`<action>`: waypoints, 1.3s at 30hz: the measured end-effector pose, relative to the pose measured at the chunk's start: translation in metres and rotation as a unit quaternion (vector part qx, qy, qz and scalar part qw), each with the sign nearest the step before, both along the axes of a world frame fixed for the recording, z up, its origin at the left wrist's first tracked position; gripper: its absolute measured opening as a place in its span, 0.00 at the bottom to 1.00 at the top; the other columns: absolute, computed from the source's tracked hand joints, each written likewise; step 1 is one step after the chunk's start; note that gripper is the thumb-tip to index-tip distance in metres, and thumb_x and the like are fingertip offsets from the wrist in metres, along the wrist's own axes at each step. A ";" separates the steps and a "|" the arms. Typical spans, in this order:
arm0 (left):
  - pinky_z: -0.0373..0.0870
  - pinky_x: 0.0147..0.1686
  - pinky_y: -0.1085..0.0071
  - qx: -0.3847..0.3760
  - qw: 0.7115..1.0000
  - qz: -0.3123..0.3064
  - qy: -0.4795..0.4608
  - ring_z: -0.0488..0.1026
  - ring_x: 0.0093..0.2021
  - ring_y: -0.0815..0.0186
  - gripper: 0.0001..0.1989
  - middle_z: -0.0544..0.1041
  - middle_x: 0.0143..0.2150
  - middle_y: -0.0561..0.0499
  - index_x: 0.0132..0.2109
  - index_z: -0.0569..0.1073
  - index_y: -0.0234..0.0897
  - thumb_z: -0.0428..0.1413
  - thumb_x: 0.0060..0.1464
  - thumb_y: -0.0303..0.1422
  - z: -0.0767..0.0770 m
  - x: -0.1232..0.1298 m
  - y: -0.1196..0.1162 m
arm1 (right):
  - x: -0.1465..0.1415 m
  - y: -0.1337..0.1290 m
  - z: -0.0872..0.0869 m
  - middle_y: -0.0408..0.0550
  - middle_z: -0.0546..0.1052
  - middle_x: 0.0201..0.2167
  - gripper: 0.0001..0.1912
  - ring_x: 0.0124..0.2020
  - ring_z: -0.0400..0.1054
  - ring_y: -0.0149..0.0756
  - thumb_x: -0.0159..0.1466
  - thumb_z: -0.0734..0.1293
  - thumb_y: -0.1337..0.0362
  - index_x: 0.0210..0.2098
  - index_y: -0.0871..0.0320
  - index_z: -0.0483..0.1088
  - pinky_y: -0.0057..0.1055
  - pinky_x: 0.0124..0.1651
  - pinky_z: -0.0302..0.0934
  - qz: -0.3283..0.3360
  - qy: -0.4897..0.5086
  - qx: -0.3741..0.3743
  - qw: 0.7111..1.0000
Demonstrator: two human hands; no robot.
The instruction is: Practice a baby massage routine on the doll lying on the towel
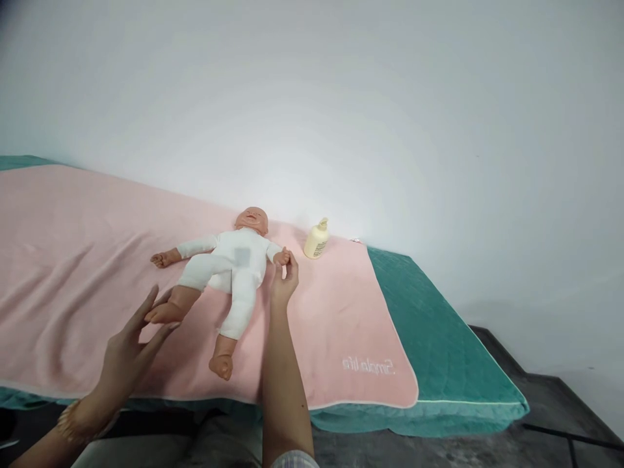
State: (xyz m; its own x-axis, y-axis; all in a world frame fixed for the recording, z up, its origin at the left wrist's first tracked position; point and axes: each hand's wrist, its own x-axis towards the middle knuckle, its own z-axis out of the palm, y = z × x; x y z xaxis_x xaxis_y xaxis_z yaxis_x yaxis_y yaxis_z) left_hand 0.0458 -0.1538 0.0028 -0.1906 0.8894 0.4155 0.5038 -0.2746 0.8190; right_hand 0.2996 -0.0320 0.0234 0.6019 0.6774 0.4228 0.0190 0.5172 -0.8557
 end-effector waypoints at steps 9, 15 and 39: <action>0.77 0.40 0.63 -0.023 1.000 0.010 -0.015 0.80 0.48 0.51 0.36 0.80 0.56 0.44 0.69 0.64 0.41 0.58 0.57 0.48 0.034 0.032 0.056 | -0.020 0.008 -0.009 0.52 0.79 0.53 0.19 0.56 0.72 0.39 0.66 0.61 0.68 0.53 0.56 0.76 0.42 0.63 0.62 0.050 -0.379 0.016 0.924; 0.76 0.44 0.62 -0.015 1.000 0.005 -0.027 0.78 0.52 0.51 0.35 0.77 0.59 0.43 0.69 0.64 0.42 0.59 0.57 0.44 0.033 0.041 0.073 | -0.019 0.008 -0.009 0.50 0.80 0.52 0.19 0.56 0.72 0.38 0.64 0.62 0.71 0.51 0.54 0.77 0.42 0.67 0.57 0.071 -0.430 -0.008 0.900; 0.77 0.52 0.57 -0.049 0.998 -0.026 0.026 0.77 0.56 0.52 0.33 0.77 0.60 0.52 0.70 0.60 0.54 0.56 0.59 0.47 -0.048 -0.042 -0.028 | 0.054 0.017 -0.048 0.61 0.71 0.60 0.29 0.58 0.70 0.40 0.64 0.66 0.52 0.59 0.63 0.66 0.39 0.59 0.67 -0.049 0.129 -0.079 0.987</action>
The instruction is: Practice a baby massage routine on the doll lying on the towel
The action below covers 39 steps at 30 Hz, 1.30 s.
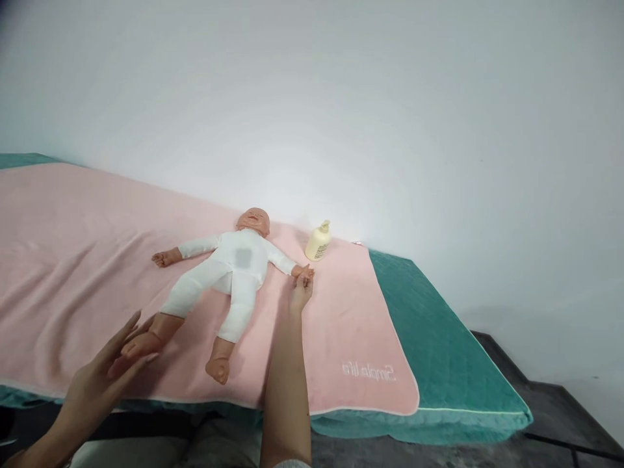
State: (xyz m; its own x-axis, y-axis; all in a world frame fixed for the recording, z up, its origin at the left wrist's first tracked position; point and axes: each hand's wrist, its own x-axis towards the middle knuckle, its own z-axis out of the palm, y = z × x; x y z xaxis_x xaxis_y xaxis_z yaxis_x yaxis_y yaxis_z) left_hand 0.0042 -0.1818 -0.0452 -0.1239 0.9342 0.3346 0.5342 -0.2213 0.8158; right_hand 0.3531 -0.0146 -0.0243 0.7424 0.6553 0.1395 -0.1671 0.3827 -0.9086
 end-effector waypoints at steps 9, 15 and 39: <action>0.75 0.55 0.53 0.025 0.997 -0.021 0.077 0.75 0.58 0.49 0.30 0.76 0.60 0.45 0.65 0.67 0.46 0.54 0.59 0.51 -0.016 -0.002 -0.015 | 0.006 0.007 -0.011 0.56 0.76 0.49 0.26 0.53 0.72 0.39 0.63 0.67 0.48 0.50 0.63 0.71 0.42 0.59 0.67 -0.005 -0.011 -0.010 1.000; 0.73 0.58 0.54 0.033 0.999 0.001 0.040 0.74 0.59 0.51 0.29 0.75 0.62 0.48 0.65 0.66 0.49 0.55 0.59 0.49 -0.023 0.001 -0.013 | 0.001 0.001 -0.002 0.54 0.77 0.46 0.25 0.50 0.74 0.40 0.62 0.67 0.47 0.47 0.61 0.70 0.41 0.56 0.69 -0.016 -0.035 -0.022 0.999; 0.69 0.59 0.57 0.052 0.994 -0.040 -0.089 0.75 0.57 0.52 0.33 0.76 0.60 0.41 0.63 0.70 0.35 0.59 0.56 0.48 0.099 0.082 0.125 | -0.090 0.000 0.072 0.51 0.79 0.48 0.16 0.52 0.69 0.44 0.62 0.69 0.68 0.49 0.55 0.77 0.42 0.60 0.59 0.139 -0.535 -0.031 0.833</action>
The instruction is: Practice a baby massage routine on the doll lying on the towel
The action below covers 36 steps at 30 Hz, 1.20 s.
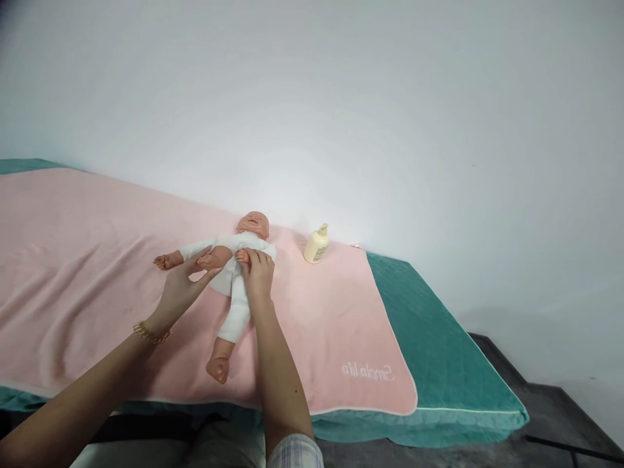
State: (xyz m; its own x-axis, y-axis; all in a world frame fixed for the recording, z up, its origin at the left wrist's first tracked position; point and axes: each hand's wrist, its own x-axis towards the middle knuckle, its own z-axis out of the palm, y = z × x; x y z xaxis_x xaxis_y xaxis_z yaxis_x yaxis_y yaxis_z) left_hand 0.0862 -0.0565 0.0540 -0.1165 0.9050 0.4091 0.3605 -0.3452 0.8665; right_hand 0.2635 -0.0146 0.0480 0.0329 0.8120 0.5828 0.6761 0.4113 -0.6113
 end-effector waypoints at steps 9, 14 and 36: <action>0.70 0.59 0.58 -0.001 1.000 0.021 0.007 0.75 0.58 0.52 0.30 0.77 0.60 0.44 0.62 0.72 0.38 0.59 0.56 0.48 -0.001 -0.005 -0.012 | 0.007 -0.002 -0.005 0.52 0.78 0.50 0.17 0.54 0.68 0.44 0.63 0.67 0.67 0.51 0.56 0.75 0.42 0.60 0.59 -0.016 0.042 0.010 0.999; 0.75 0.54 0.61 -0.007 0.997 0.065 0.047 0.75 0.59 0.52 0.32 0.78 0.58 0.50 0.65 0.69 0.46 0.59 0.56 0.49 0.000 -0.025 -0.045 | 0.021 -0.008 -0.006 0.54 0.76 0.56 0.21 0.56 0.69 0.41 0.65 0.65 0.61 0.56 0.59 0.71 0.40 0.61 0.60 -0.061 0.231 0.002 0.971; 0.81 0.47 0.58 0.059 0.980 0.044 0.182 0.80 0.50 0.52 0.25 0.80 0.56 0.46 0.63 0.69 0.44 0.54 0.61 0.45 -0.111 -0.063 -0.138 | 0.110 0.003 -0.056 0.53 0.79 0.48 0.10 0.50 0.77 0.35 0.72 0.60 0.59 0.47 0.58 0.68 0.38 0.54 0.72 -0.151 0.618 -0.092 0.766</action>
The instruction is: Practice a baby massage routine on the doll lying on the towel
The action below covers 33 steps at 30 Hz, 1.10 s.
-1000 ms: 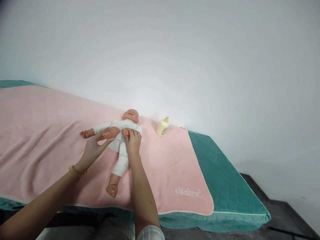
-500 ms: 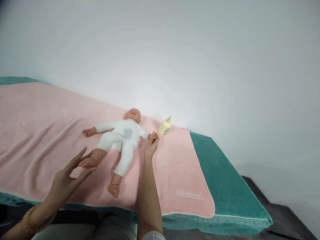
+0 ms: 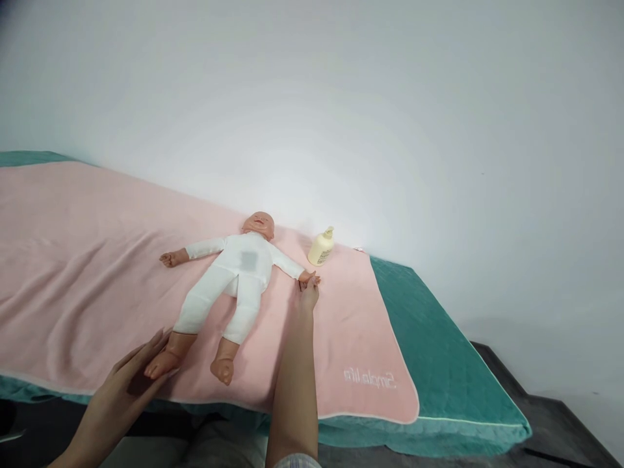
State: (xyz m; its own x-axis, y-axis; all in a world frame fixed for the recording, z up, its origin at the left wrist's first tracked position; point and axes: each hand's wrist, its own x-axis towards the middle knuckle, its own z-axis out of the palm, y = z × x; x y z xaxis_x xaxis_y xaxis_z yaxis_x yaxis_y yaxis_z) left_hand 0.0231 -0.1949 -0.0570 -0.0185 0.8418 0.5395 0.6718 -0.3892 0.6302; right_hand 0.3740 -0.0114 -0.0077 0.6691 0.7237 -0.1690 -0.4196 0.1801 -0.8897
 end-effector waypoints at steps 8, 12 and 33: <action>0.77 0.54 0.56 -0.073 0.990 -0.014 -0.123 0.74 0.59 0.53 0.31 0.74 0.63 0.45 0.70 0.58 0.49 0.54 0.63 0.44 -0.001 0.016 -0.007 | -0.008 -0.001 0.004 0.52 0.80 0.43 0.16 0.49 0.76 0.38 0.66 0.67 0.54 0.45 0.59 0.69 0.36 0.51 0.73 -0.021 -0.061 0.014 0.998; 0.78 0.51 0.60 -0.070 0.981 -0.027 -0.176 0.74 0.60 0.54 0.34 0.75 0.62 0.44 0.71 0.56 0.48 0.55 0.63 0.45 0.039 0.027 0.011 | -0.019 -0.002 0.018 0.54 0.79 0.46 0.22 0.54 0.73 0.42 0.64 0.66 0.50 0.47 0.61 0.71 0.37 0.53 0.70 -0.039 -0.140 0.041 0.988; 0.72 0.38 0.63 -0.043 0.989 -0.038 -0.133 0.76 0.31 0.60 0.26 0.79 0.55 0.40 0.61 0.69 0.34 0.48 0.64 0.46 0.109 0.074 0.119 | -0.110 0.010 0.068 0.53 0.78 0.51 0.20 0.54 0.69 0.42 0.63 0.63 0.64 0.54 0.57 0.73 0.41 0.61 0.61 0.150 -0.518 0.141 0.830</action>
State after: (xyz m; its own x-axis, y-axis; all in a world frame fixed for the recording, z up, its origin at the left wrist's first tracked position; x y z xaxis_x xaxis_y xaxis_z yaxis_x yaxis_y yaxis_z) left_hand 0.0975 -0.0758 0.0522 -0.0854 0.8892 0.4496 0.4494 -0.3683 0.8139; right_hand 0.2641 -0.0019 0.0604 0.1323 0.7968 0.5895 0.4812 0.4683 -0.7410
